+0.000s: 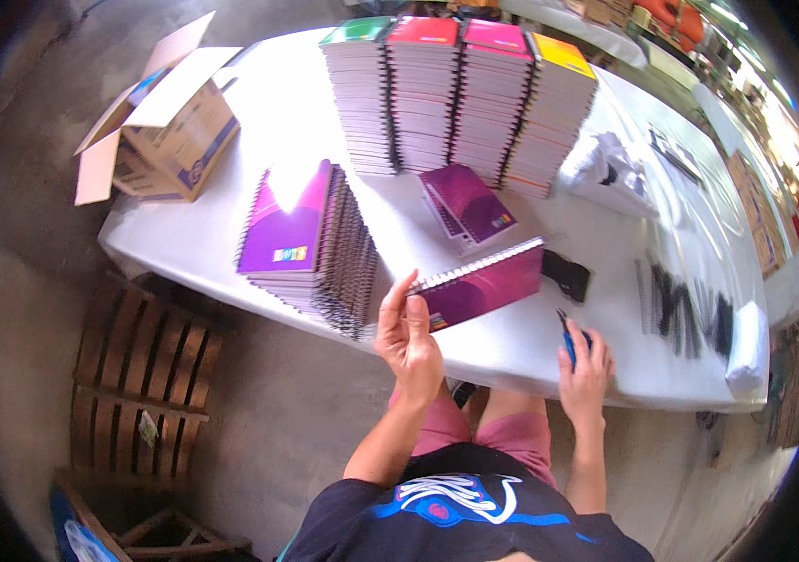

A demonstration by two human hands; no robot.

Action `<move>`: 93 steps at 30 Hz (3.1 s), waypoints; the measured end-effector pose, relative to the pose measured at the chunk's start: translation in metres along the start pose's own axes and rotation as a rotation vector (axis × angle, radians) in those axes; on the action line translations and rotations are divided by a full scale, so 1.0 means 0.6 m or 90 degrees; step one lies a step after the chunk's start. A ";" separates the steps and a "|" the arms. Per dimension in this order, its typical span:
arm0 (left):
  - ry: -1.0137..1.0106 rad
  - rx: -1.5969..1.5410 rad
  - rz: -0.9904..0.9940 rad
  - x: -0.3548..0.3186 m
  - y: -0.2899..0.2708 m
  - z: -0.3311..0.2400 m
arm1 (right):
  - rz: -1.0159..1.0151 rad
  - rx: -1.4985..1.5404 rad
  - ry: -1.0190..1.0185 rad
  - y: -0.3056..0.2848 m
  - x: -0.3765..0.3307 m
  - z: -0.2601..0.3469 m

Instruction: The person assembles spiral notebooks by picking up a pre-punched paper stack and cover, threading a plastic coil through the holes, and trimming the excess coil using a pair of pliers.

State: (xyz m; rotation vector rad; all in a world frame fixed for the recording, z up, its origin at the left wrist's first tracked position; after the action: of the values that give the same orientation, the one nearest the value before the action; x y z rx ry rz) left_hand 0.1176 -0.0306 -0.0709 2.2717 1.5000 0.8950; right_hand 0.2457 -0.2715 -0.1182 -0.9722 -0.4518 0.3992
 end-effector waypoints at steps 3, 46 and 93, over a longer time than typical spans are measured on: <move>0.034 -0.078 0.013 0.004 0.009 -0.036 | -0.010 -0.220 0.044 0.013 0.013 -0.028; 0.291 0.510 -0.220 0.191 -0.127 -0.147 | -0.022 0.321 -0.376 0.085 0.328 0.500; 0.330 0.886 0.392 -0.048 0.082 0.122 | 0.036 0.392 -0.229 0.018 0.129 0.061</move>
State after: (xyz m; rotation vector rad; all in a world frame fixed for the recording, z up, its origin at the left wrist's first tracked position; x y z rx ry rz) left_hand 0.1918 -0.0696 -0.1107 3.8822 2.0372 0.6187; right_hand 0.2897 -0.2010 -0.0951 -0.3123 -0.5800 0.7201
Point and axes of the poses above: each hand's wrist, its own x-axis towards the middle knuckle, its own y-axis out of the palm, z = x × y, the point moved 6 cm from there along x, towards the middle knuckle, and after that the axes turned 7 degrees about x, right-handed, at the moved point
